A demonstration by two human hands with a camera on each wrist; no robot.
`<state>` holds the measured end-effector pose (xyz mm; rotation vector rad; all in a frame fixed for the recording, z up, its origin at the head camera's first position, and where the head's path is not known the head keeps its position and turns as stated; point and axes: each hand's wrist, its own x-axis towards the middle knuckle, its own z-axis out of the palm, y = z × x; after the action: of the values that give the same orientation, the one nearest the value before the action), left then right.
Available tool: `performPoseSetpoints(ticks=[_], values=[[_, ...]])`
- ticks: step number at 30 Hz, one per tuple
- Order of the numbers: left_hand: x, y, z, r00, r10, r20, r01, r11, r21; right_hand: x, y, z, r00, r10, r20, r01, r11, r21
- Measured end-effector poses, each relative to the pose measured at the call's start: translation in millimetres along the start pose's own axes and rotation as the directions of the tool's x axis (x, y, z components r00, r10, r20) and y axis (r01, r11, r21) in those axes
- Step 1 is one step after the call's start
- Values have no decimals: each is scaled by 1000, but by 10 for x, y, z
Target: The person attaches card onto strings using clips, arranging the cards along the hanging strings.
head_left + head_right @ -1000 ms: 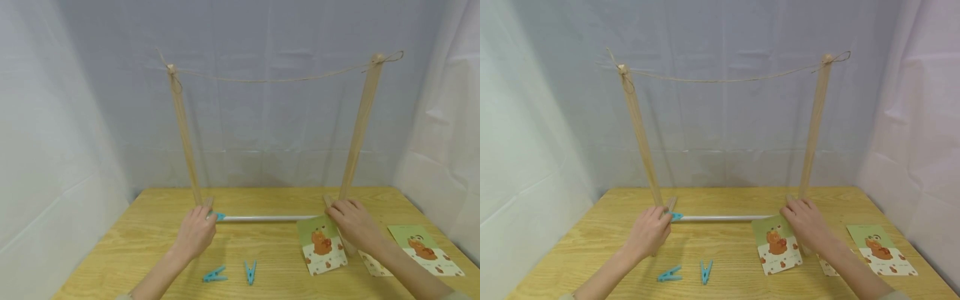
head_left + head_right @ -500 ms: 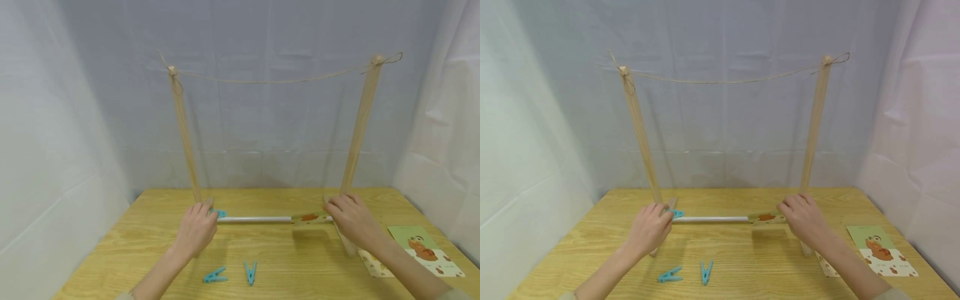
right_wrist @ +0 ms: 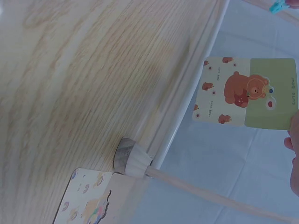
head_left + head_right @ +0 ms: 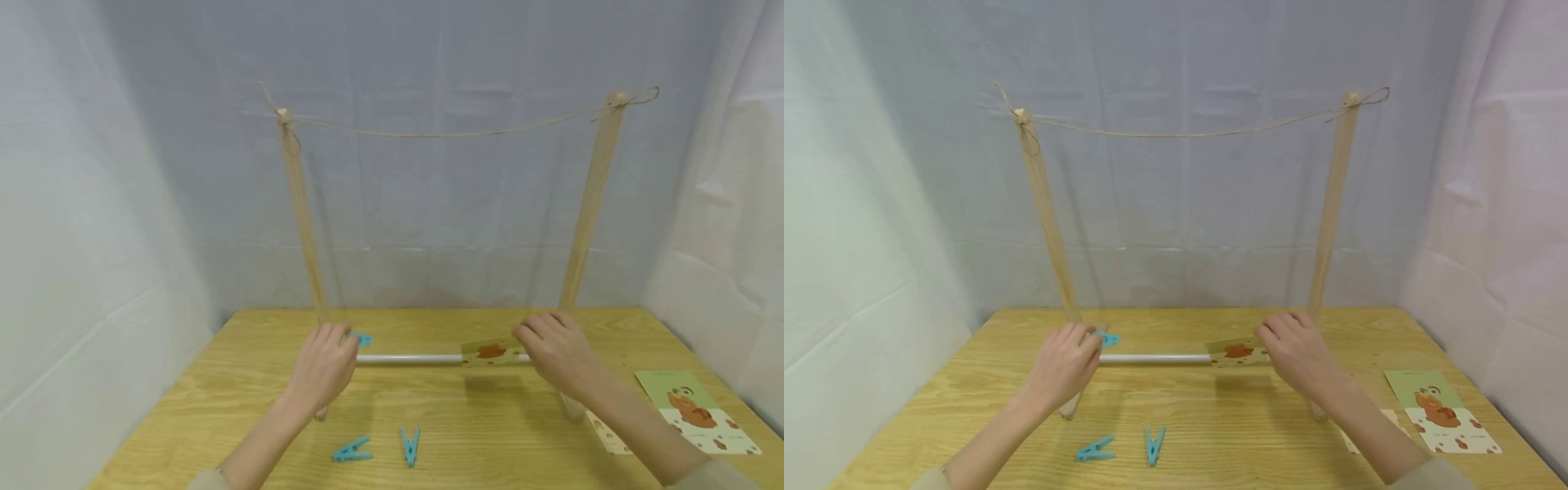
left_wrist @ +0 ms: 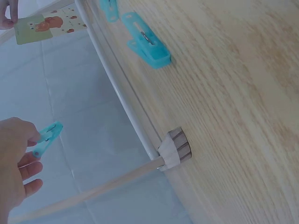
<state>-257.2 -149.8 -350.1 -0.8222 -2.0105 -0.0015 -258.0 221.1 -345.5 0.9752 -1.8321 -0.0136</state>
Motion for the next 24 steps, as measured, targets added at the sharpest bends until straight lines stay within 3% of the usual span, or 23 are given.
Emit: performPoseSetpoints(ticks=[7,17,24], values=[[89,9,-16,999,10,-34,-10,1000,14,63,-15,26,999,-13,-39,14,1000,22],[150,19,-33,1000,-27,13,28,999,-22,125,-32,95,991,-42,-126,49,998,49],[198,-22,-51,998,-13,-60,12,1000,-21,157,-28,114,990,-53,-131,61,997,54]])
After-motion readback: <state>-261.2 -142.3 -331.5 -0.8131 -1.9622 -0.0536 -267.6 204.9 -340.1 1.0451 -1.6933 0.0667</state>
